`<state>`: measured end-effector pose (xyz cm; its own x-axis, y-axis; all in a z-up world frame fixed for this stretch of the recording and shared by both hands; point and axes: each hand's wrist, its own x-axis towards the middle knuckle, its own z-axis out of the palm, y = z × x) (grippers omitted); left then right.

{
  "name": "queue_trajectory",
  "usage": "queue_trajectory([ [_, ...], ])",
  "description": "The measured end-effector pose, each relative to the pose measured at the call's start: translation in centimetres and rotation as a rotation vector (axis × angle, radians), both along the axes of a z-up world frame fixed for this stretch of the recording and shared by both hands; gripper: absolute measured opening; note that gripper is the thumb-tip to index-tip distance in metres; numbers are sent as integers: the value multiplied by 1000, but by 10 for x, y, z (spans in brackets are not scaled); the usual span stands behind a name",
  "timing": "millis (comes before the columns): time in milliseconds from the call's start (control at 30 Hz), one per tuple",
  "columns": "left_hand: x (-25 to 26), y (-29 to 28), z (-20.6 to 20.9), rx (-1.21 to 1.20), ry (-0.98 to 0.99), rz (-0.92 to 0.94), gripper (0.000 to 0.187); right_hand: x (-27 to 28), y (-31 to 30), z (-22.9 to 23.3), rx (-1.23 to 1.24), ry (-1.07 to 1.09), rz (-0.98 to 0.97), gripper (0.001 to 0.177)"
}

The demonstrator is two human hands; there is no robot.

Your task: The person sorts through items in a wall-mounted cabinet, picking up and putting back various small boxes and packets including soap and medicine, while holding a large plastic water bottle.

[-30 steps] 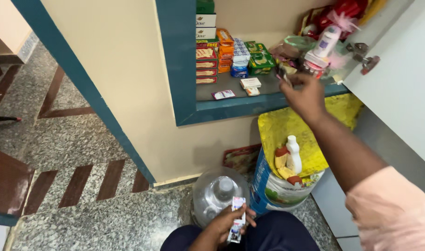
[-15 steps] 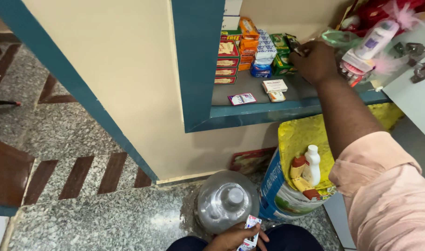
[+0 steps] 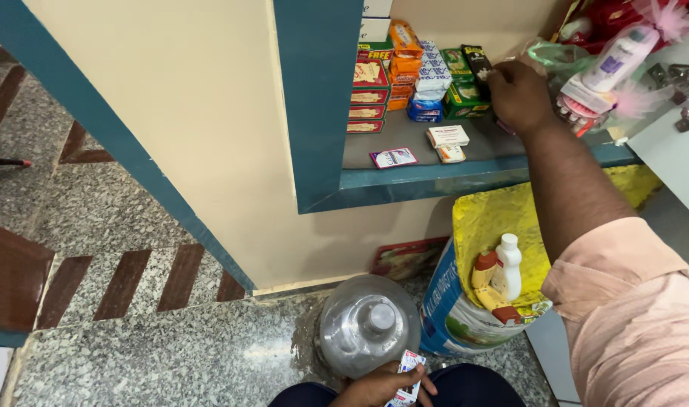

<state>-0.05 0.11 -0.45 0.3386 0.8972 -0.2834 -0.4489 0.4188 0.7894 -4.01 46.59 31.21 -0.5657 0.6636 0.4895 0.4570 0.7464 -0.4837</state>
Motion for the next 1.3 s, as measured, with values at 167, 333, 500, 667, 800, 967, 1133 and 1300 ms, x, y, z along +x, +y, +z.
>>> queue_trajectory([
  [167,0,0,1,-41,5,2,46,0,-8,6,-30,-12,-15,40],
  [333,1,3,-7,5,15,-16,50,1,-12,9,-156,23,-32,37],
  [500,2,0,-5,-7,-18,12,47,-1,-3,1,-26,-10,14,37],
  [667,3,1,2,-38,-34,13,43,-2,9,-7,-63,2,-6,43],
  [800,3,0,-1,-20,-63,9,45,-2,20,-13,-118,102,4,51],
  [967,3,0,-8,-34,-135,-8,45,-1,19,-13,-135,152,23,49],
  [1133,4,1,-12,-79,-189,4,42,7,-36,6,166,42,-144,38],
  [1300,5,4,-6,-18,-174,44,39,17,-123,24,609,15,115,14],
])
